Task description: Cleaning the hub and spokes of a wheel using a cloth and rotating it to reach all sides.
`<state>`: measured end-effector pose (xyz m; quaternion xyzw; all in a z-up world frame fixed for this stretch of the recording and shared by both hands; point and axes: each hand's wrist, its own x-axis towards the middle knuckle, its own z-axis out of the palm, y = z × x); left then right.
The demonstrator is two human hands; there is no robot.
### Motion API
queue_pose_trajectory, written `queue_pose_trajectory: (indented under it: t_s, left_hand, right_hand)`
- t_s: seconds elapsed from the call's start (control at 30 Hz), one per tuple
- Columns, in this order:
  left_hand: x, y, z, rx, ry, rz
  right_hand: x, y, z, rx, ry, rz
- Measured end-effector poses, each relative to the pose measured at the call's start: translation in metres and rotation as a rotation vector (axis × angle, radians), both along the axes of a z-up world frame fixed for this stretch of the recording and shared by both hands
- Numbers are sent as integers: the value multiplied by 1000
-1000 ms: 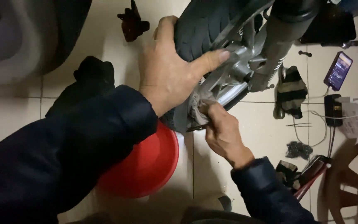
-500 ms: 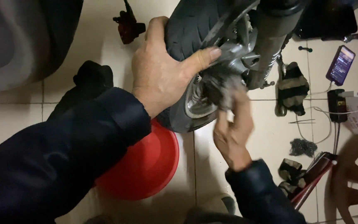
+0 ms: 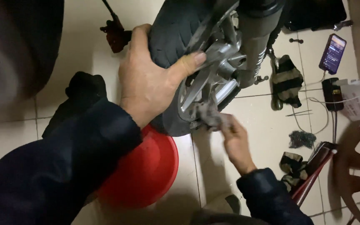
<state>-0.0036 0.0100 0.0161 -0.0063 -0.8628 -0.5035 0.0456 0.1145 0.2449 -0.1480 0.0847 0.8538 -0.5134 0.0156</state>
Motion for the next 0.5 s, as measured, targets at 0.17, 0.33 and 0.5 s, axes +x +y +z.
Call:
queue_pose_trajectory:
  t_s: [0.17, 0.33, 0.5]
  left_hand:
    - [1, 4, 2, -26, 19, 25]
    - [-3, -1, -2, -55, 40, -48]
    - [-5, -3, 1, -76, -11, -108]
  right_hand:
    - [-16, 58, 6, -1021, -210, -730]
    - [-47, 62, 35, -998, -227, -775]
    - [-68, 59, 22, -980, -246, -703]
